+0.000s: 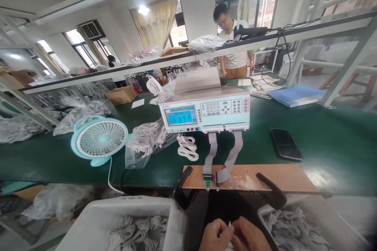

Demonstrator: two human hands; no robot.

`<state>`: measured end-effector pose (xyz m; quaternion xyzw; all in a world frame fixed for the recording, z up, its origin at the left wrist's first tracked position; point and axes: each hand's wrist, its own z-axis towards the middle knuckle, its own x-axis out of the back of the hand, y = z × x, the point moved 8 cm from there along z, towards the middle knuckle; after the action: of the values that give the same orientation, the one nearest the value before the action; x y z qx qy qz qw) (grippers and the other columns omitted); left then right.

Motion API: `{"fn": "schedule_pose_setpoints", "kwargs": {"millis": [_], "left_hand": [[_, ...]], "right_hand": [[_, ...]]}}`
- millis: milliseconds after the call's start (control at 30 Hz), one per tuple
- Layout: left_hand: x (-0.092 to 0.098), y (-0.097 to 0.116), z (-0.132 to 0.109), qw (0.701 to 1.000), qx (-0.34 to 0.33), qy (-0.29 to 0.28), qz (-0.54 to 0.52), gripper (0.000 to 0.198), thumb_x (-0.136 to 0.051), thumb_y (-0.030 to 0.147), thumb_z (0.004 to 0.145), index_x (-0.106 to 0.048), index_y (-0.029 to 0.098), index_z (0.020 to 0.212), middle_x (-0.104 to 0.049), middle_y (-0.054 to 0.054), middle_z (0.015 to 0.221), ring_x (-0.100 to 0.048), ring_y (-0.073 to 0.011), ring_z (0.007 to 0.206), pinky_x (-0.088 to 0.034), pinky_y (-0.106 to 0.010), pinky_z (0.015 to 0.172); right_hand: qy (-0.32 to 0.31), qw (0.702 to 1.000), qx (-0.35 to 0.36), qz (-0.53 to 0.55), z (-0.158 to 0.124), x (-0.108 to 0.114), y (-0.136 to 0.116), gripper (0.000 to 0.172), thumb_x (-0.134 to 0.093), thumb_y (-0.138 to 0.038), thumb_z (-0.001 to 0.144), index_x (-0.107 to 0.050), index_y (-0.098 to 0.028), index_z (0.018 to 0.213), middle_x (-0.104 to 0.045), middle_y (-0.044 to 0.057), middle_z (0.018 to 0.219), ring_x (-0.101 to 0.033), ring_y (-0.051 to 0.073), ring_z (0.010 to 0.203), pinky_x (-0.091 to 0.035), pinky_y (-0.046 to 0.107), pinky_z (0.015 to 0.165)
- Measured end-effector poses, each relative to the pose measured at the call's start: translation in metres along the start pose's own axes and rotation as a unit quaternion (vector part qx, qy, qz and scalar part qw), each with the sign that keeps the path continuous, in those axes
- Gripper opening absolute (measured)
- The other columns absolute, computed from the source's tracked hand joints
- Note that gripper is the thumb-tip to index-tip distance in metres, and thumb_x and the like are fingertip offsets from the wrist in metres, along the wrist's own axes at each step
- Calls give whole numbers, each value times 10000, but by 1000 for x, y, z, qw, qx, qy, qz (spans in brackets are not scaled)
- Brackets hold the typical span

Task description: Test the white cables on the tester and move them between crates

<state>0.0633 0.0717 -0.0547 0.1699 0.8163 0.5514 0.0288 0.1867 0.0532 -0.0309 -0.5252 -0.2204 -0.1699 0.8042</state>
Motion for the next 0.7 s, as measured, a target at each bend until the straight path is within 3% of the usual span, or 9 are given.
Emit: {"fn": "schedule_pose_setpoints", "kwargs": {"millis": [100,233,333,433,600,700], "left_hand": [[1,-2,1,999,-10,-16,26,426,-629,551,720,-564,151,593,-470,17,586,-432,-136,649,-366,-245,633],[-3,-3,5,998,-26,-48,17,403,-585,512,749,-564,143,589,-457,18,574,-404,-125,603,-340,-250,595],[1,-5,6,999,-22,-22,7,407,-566,511,744,-546,147,563,-429,22,556,-383,-123,595,-325,-251,583],[3,-7,5,1000,-7,-3,10,385,-555,487,730,-528,152,541,-390,29,539,-362,-123,591,-303,-252,572],[7,-4,3,999,-12,21,22,321,-528,400,737,-565,139,552,-429,15,543,-378,-125,581,-283,-258,567],[11,-2,4,999,-10,26,21,327,-526,398,744,-612,129,578,-486,0,551,-413,-132,582,-290,-260,572]], "right_hand": [[28,993,94,-66,-3,1,-13,185,-433,-248,935,-515,-213,773,-558,-12,655,-553,135,535,-388,230,504],[28,988,107,-108,-3,2,-21,182,-409,-251,966,-491,-219,807,-563,-23,656,-553,129,523,-385,230,499],[15,980,140,-139,-4,-1,-31,167,-368,-210,967,-488,-214,851,-571,-6,694,-552,139,554,-396,239,523],[-9,965,175,-195,-7,-12,-35,221,-324,-109,929,-489,-213,826,-553,4,678,-514,154,517,-365,272,504],[-83,935,185,-290,-9,-30,-34,238,-469,11,750,-527,-185,872,-576,12,682,-520,177,546,-340,305,515],[-115,934,189,-280,-3,-29,-42,230,-492,16,763,-547,-172,883,-585,16,691,-536,173,569,-353,303,537]]}}
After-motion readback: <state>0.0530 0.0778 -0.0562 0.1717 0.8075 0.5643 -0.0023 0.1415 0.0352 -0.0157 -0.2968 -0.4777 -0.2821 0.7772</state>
